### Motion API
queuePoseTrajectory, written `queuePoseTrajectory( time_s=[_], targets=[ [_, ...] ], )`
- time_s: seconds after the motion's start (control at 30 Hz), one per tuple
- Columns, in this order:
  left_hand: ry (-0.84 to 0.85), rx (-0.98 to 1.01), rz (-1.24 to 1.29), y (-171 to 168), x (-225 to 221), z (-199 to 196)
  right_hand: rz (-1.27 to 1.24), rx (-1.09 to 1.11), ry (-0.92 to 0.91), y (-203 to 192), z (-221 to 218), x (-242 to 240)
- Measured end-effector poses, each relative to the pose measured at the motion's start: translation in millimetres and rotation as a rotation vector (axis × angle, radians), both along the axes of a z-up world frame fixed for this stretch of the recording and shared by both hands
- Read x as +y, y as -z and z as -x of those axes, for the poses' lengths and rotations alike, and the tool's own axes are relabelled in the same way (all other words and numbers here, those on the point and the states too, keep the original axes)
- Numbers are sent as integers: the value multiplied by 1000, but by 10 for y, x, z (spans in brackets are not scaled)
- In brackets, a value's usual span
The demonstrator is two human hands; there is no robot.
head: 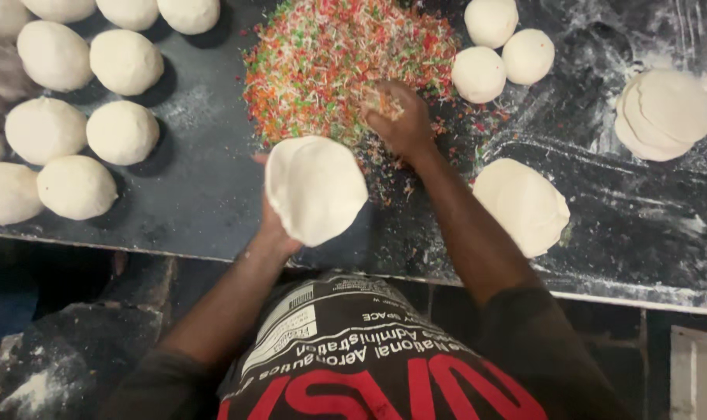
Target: The person prepares dough balls by flattening a piece of dough, filling it with a colorful mixture, and then sealing and rounding it by hand.
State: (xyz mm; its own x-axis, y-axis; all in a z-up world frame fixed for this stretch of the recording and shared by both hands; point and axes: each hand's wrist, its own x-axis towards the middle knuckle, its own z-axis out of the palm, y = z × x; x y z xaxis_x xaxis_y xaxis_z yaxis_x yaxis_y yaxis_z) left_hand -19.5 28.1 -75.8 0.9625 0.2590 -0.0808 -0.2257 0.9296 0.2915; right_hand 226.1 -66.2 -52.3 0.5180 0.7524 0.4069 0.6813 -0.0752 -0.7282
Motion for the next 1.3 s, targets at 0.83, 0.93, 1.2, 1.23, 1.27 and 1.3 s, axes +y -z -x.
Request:
queuePoseTrajectory(
  time_s=[0.83,0.93,1.2,1.23,1.27,1.3],
  targets=[
    [-263,155,89,-102,-626,-904,-60,328,56,117,586,-465],
    [-337,285,1,-76,-541,-897,-286,198,-317,-14,572,-521],
    [-506,427,-89,-204,-627,-901,-294,239,-25,-8,952,-525],
    [-458,443,-148,-215,-672,-904,-368,92,-114,-8,987,-554],
    [-417,453,-200,-226,-662,-934,-368,80,-37,-41,910,-585],
    [-376,464,-252,-226,-678,-939,-368,70,39,-64,885,-629]
  ],
)
